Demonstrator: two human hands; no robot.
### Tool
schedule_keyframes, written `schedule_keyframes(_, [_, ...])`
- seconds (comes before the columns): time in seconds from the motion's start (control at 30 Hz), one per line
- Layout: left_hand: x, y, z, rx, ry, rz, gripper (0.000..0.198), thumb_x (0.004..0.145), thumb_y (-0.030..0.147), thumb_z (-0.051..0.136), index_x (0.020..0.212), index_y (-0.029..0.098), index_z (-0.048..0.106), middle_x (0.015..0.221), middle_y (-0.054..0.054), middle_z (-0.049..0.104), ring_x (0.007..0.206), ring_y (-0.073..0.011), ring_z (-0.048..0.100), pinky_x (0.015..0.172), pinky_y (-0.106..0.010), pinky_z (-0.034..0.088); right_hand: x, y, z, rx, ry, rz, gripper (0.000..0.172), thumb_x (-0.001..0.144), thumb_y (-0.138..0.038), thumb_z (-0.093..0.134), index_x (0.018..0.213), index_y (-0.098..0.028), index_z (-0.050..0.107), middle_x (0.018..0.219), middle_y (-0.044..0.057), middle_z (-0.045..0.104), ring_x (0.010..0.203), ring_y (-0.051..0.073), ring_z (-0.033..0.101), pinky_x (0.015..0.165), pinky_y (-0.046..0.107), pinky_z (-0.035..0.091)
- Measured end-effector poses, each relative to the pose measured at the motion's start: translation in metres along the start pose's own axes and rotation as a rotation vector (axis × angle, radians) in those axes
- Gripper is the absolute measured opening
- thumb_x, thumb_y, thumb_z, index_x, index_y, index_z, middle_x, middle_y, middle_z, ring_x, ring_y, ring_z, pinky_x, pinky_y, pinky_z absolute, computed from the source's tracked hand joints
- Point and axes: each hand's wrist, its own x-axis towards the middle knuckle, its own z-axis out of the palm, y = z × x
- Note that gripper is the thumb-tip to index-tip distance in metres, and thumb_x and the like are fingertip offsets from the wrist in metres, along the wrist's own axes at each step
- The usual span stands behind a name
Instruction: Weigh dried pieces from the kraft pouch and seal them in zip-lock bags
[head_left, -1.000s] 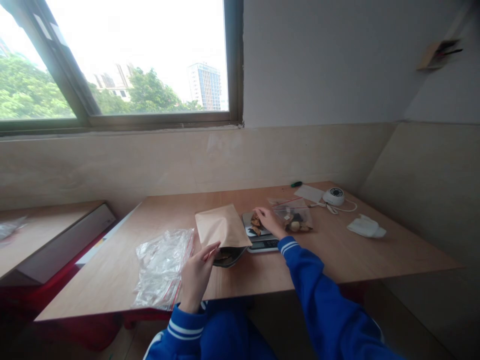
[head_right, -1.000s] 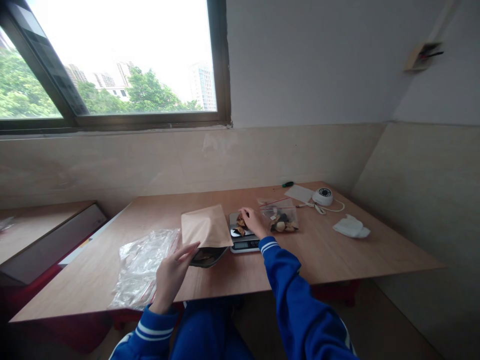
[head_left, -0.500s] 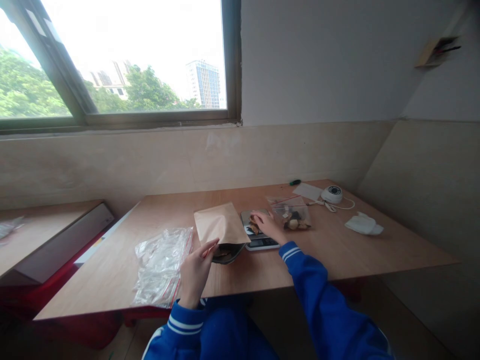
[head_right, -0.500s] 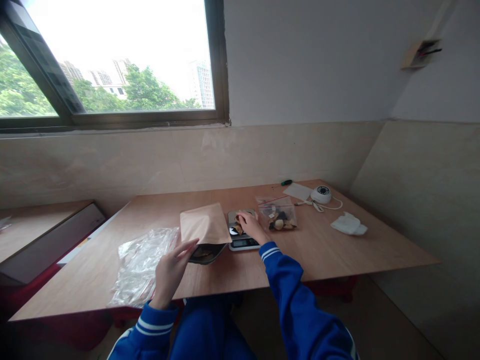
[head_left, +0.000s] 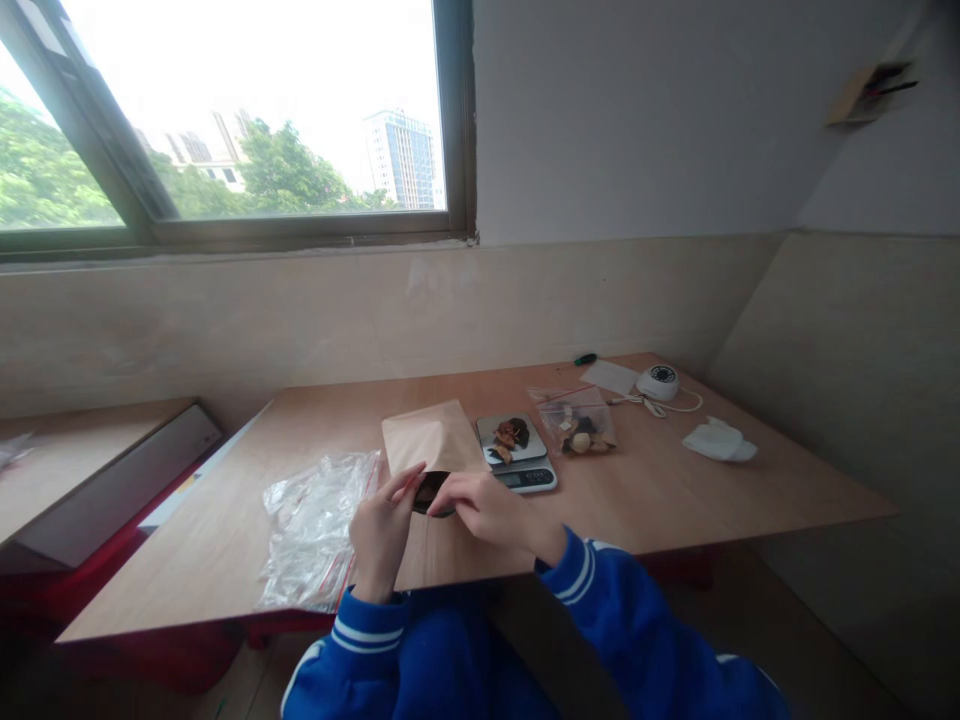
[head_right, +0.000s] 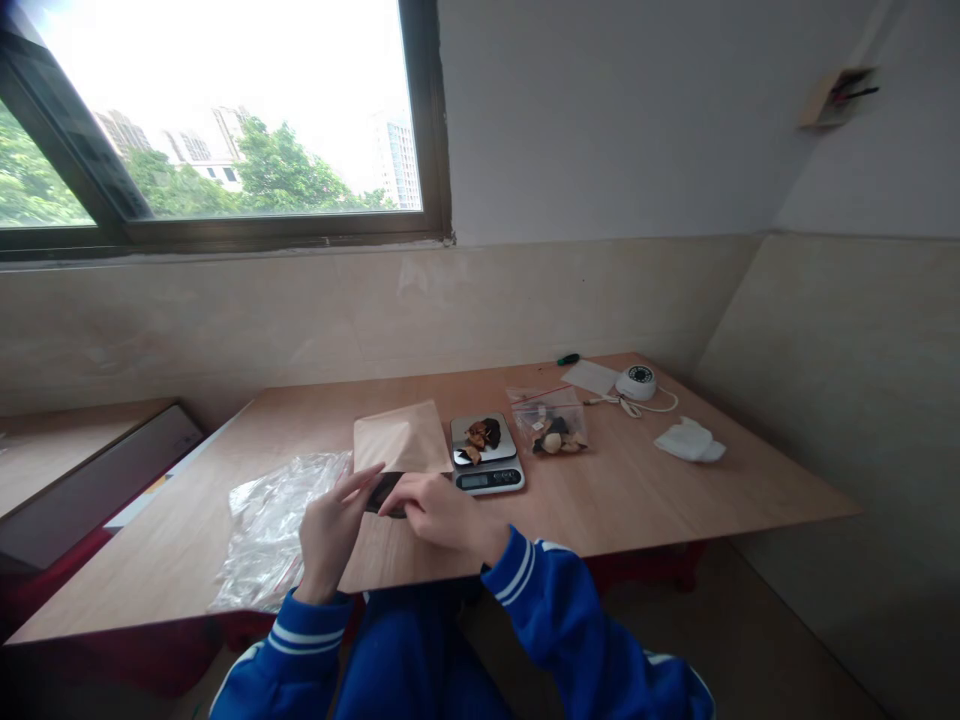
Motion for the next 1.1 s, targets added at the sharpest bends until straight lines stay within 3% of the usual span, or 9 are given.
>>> schedule_keyframes(0.1, [0.000, 0.001, -0.002, 0.034, 0.030, 0.011, 0.025, 0.086, 0.040, 0.053, 0.104, 0.037, 0.070, 0.083, 0.003, 0.075, 0.078, -0.0186, 0.070, 0.056, -0.022, 0.041, 0.006, 0.003, 0.024, -0.371, 0.019, 0.089, 0.035, 0.080, 0.003, 0.041, 0.101, -0.011, 0.065, 0.104, 0.011, 0.066, 0.099, 0.020, 0.061, 0.088, 0.031, 0.049])
schedule_keyframes(0.2, [-0.002, 0.000, -0.003, 0.033, 0.039, 0.025, 0.024, 0.086, 0.038, 0.054, 0.104, 0.037, 0.070, 0.082, 0.003, 0.075, 0.077, -0.0179, 0.069, 0.057, -0.021, 0.042, 0.011, 0.013, 0.046, -0.628, 0.000, 0.145, 0.028, 0.084, 0.000, 0.044, 0.104, -0.008, 0.062, 0.101, 0.015, 0.066, 0.094, 0.024, 0.063, 0.081, 0.035, 0.052])
schedule_keyframes(0.33, [-0.002, -0.004, -0.004, 0.027, 0.079, 0.015, 0.025, 0.086, 0.041, 0.052, 0.104, 0.037, 0.069, 0.084, 0.003, 0.075, 0.078, -0.0182, 0.069, 0.058, -0.022, 0.042, 0.014, 0.024, 0.070, -0.773, -0.013, 0.202, 0.030, 0.085, 0.000, 0.045, 0.109, -0.008, 0.060, 0.105, 0.017, 0.067, 0.096, 0.026, 0.063, 0.078, 0.035, 0.054])
schedule_keyframes(0.43, [-0.003, -0.008, -0.004, 0.009, 0.076, 0.022, 0.026, 0.086, 0.042, 0.053, 0.104, 0.037, 0.070, 0.083, 0.003, 0.075, 0.080, -0.0191, 0.069, 0.060, -0.022, 0.043, 0.014, 0.028, 0.075, -0.792, -0.042, 0.222, 0.029, 0.086, -0.001, 0.044, 0.109, -0.008, 0.061, 0.105, 0.016, 0.067, 0.093, 0.026, 0.064, 0.077, 0.035, 0.054])
schedule_keyframes(0.67, [-0.002, -0.005, -0.006, 0.000, 0.051, 0.001, 0.025, 0.085, 0.042, 0.053, 0.104, 0.038, 0.069, 0.085, 0.005, 0.075, 0.080, -0.0179, 0.069, 0.062, -0.022, 0.043, 0.007, 0.022, 0.060, -0.720, -0.006, 0.214, 0.016, 0.089, -0.009, 0.048, 0.091, -0.011, 0.064, 0.085, 0.012, 0.069, 0.082, 0.024, 0.065, 0.071, 0.034, 0.052])
schedule_keyframes(0.77, [-0.001, -0.001, -0.008, -0.006, 0.061, -0.009, 0.025, 0.085, 0.042, 0.053, 0.103, 0.038, 0.070, 0.084, 0.004, 0.075, 0.082, -0.0182, 0.069, 0.064, -0.022, 0.045, 0.000, 0.015, 0.053, -0.622, 0.122, 0.167, 0.014, 0.090, -0.017, 0.051, 0.090, -0.013, 0.064, 0.084, 0.011, 0.069, 0.083, 0.024, 0.064, 0.073, 0.034, 0.051])
schedule_keyframes(0.97, [0.000, -0.003, -0.013, 0.009, 0.074, -0.039, 0.025, 0.083, 0.043, 0.054, 0.102, 0.038, 0.070, 0.084, 0.005, 0.075, 0.082, -0.0196, 0.070, 0.060, -0.023, 0.045, -0.031, -0.012, 0.017, -0.236, 0.317, -0.165, 0.020, 0.091, -0.023, 0.054, 0.108, -0.020, 0.063, 0.099, 0.004, 0.071, 0.092, 0.017, 0.065, 0.083, 0.031, 0.050])
schedule_keyframes(1.1, [-0.001, -0.006, -0.013, -0.008, 0.111, -0.057, 0.025, 0.083, 0.044, 0.055, 0.100, 0.038, 0.071, 0.084, 0.005, 0.075, 0.083, -0.0200, 0.069, 0.059, -0.022, 0.045, -0.055, -0.003, -0.016, -0.268, 0.493, -0.109, 0.022, 0.090, -0.025, 0.055, 0.110, -0.024, 0.064, 0.102, 0.004, 0.070, 0.096, 0.019, 0.064, 0.086, 0.034, 0.051])
